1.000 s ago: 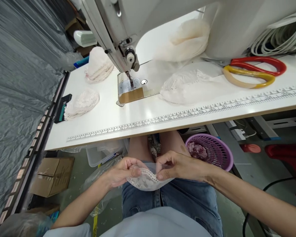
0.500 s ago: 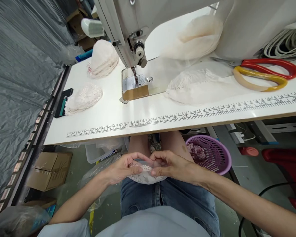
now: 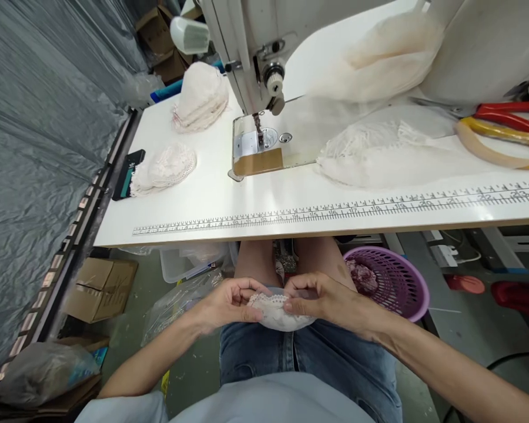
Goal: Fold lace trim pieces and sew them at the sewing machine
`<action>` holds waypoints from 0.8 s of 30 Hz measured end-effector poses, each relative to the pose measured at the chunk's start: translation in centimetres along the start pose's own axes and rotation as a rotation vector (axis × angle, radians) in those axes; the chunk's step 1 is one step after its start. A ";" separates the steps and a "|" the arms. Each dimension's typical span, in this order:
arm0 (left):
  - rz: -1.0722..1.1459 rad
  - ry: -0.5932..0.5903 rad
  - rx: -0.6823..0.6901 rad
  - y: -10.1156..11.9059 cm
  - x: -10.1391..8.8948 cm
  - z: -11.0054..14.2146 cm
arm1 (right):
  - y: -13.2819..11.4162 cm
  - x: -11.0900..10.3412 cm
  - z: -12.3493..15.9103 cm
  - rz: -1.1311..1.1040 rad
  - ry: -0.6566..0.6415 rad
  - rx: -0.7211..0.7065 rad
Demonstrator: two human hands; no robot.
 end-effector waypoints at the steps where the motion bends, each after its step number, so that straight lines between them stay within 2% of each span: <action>1: 0.026 0.018 0.010 -0.2 -0.1 -0.2 | 0.1 -0.2 0.0 -0.002 0.024 0.001; 4: 0.129 0.086 0.058 -0.6 -0.5 -0.9 | 0.2 -1.2 0.2 0.037 0.095 -0.036; 6: 0.199 0.145 0.095 -0.6 -0.8 -1.2 | 0.2 -1.9 0.5 0.141 0.119 -0.081; 9: 0.227 0.213 0.136 -0.1 -0.9 -1.4 | -1.1 -3.1 1.3 0.492 0.179 -0.232; 11: 0.178 0.220 0.145 0.4 -0.6 -1.3 | -4.0 -3.1 2.3 0.791 0.271 -0.437; 13: 0.096 0.204 0.131 1.0 -0.1 -1.3 | -7.4 -1.4 3.3 1.046 0.298 -0.675; 15: 0.016 0.175 0.117 1.6 0.7 -1.1 | -9.5 1.4 3.5 1.240 0.180 -0.846; 16: -0.020 0.160 0.119 1.9 1.1 -1.0 | -10.0 2.7 3.3 1.317 0.100 -0.886; 18: -0.094 0.149 0.134 2.6 1.7 -0.5 | -10.4 4.4 2.6 1.427 -0.038 -0.917; 20: -0.171 0.154 0.125 2.8 2.0 -0.3 | -10.3 5.1 1.8 1.459 -0.118 -0.910; 22: -0.247 0.155 0.091 2.5 2.1 -0.4 | -9.8 4.9 1.1 1.381 -0.133 -0.859; 24: -0.303 0.124 0.052 1.9 2.2 -0.7 | -9.1 3.8 0.5 1.163 -0.102 -0.749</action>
Point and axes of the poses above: each hand's wrist, its own z-axis away from the middle knuckle, its own x-axis out of the palm, y = z × x, the point moved 10 cm from there along -z, towards the middle knuckle, and after that the axes turned 15 degrees about -x, right-handed, at the moved point
